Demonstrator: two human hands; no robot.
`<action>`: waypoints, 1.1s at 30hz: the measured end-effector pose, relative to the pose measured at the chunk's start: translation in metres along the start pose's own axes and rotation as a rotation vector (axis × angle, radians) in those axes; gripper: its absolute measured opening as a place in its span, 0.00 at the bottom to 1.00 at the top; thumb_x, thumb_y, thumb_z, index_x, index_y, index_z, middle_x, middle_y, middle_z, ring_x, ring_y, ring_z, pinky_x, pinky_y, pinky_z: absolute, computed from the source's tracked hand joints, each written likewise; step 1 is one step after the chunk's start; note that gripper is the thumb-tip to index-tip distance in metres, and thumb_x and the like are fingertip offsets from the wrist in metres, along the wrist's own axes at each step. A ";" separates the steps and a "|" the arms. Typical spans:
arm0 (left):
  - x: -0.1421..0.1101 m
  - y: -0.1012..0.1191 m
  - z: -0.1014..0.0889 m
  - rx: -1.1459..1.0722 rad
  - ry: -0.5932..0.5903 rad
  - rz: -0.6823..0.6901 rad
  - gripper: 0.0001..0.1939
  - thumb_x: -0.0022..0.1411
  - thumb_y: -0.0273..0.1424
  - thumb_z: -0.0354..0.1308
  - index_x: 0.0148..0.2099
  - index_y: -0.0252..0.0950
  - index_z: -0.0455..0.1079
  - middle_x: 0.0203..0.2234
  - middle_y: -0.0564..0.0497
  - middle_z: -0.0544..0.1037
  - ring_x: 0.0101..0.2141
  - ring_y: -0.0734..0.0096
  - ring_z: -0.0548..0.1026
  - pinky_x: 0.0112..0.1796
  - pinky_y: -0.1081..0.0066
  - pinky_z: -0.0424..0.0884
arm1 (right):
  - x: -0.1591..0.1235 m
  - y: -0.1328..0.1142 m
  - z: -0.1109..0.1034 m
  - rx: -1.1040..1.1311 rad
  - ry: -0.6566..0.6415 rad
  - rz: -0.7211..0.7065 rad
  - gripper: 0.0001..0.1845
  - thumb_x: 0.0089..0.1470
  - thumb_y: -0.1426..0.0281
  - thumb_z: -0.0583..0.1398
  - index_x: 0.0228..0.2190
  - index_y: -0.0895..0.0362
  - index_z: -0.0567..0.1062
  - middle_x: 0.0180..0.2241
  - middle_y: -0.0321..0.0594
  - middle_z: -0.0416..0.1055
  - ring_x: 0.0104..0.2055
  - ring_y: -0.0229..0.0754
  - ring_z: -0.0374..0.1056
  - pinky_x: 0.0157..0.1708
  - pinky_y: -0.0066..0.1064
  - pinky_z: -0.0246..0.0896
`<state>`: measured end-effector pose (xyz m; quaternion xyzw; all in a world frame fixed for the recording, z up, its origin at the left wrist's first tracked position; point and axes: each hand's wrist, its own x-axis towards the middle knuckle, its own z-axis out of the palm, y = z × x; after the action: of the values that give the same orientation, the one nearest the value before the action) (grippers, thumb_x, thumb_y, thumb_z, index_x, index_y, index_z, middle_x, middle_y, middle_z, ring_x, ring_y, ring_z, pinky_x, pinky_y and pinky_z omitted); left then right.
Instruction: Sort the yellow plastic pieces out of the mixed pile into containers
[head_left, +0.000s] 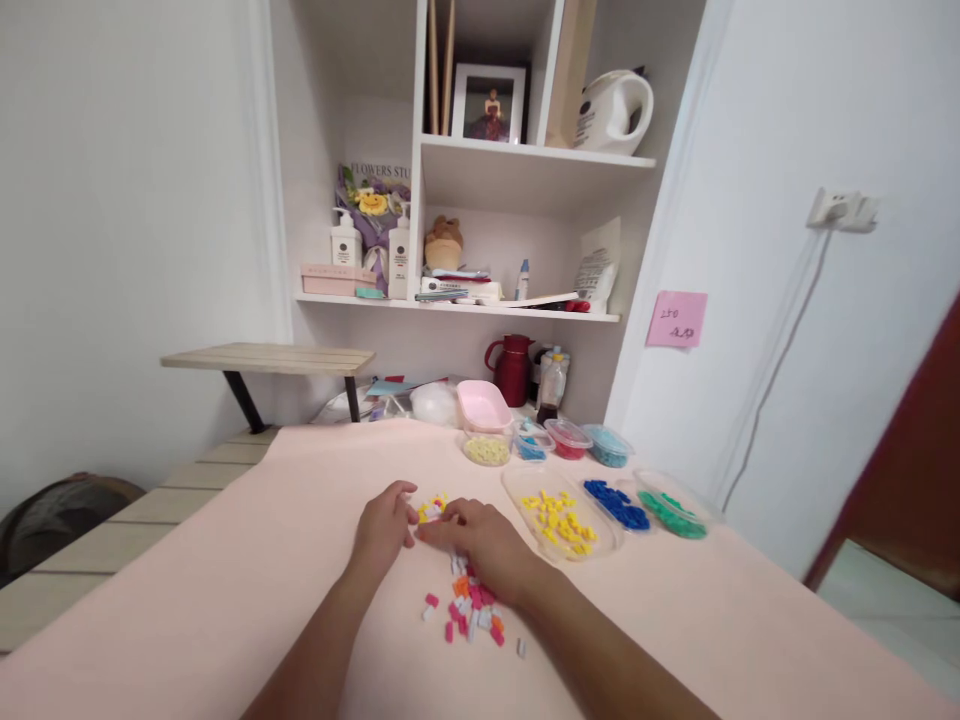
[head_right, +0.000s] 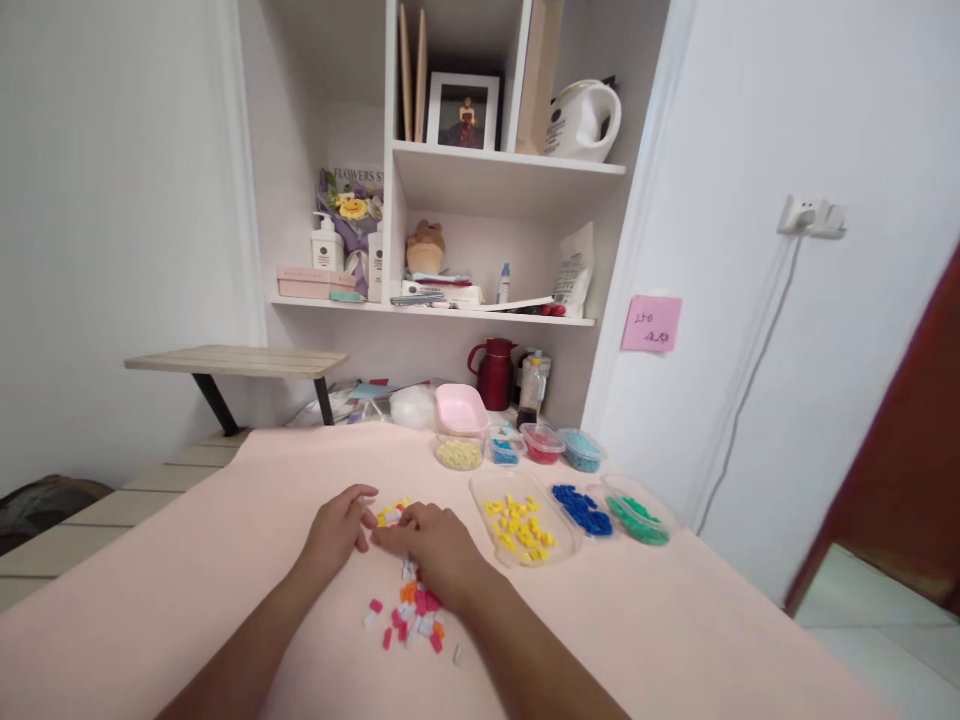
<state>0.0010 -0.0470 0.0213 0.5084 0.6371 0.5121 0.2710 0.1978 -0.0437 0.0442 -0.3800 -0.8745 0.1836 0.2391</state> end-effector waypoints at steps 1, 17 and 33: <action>0.000 0.000 0.001 -0.014 -0.008 0.005 0.16 0.57 0.31 0.46 0.44 0.40 0.71 0.22 0.56 0.76 0.14 0.78 0.69 0.20 0.76 0.62 | 0.001 -0.002 0.001 -0.023 -0.007 -0.027 0.15 0.57 0.68 0.59 0.45 0.42 0.77 0.44 0.36 0.72 0.45 0.44 0.64 0.47 0.32 0.54; 0.005 -0.004 -0.011 0.055 0.188 -0.008 0.14 0.57 0.31 0.47 0.42 0.38 0.72 0.38 0.47 0.79 0.27 0.70 0.78 0.26 0.72 0.68 | 0.004 0.027 -0.010 -0.058 0.075 0.092 0.22 0.49 0.79 0.56 0.44 0.50 0.78 0.40 0.40 0.74 0.43 0.42 0.69 0.43 0.29 0.59; 0.000 0.008 -0.009 0.515 0.111 0.042 0.15 0.62 0.27 0.46 0.42 0.39 0.74 0.45 0.47 0.72 0.41 0.69 0.75 0.42 0.71 0.68 | -0.012 0.036 -0.065 -0.277 0.379 0.228 0.08 0.57 0.71 0.57 0.35 0.53 0.76 0.37 0.39 0.74 0.40 0.42 0.68 0.38 0.30 0.56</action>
<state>-0.0036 -0.0505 0.0316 0.5448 0.7495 0.3659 0.0864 0.2613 -0.0206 0.0759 -0.5328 -0.7823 0.0133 0.3223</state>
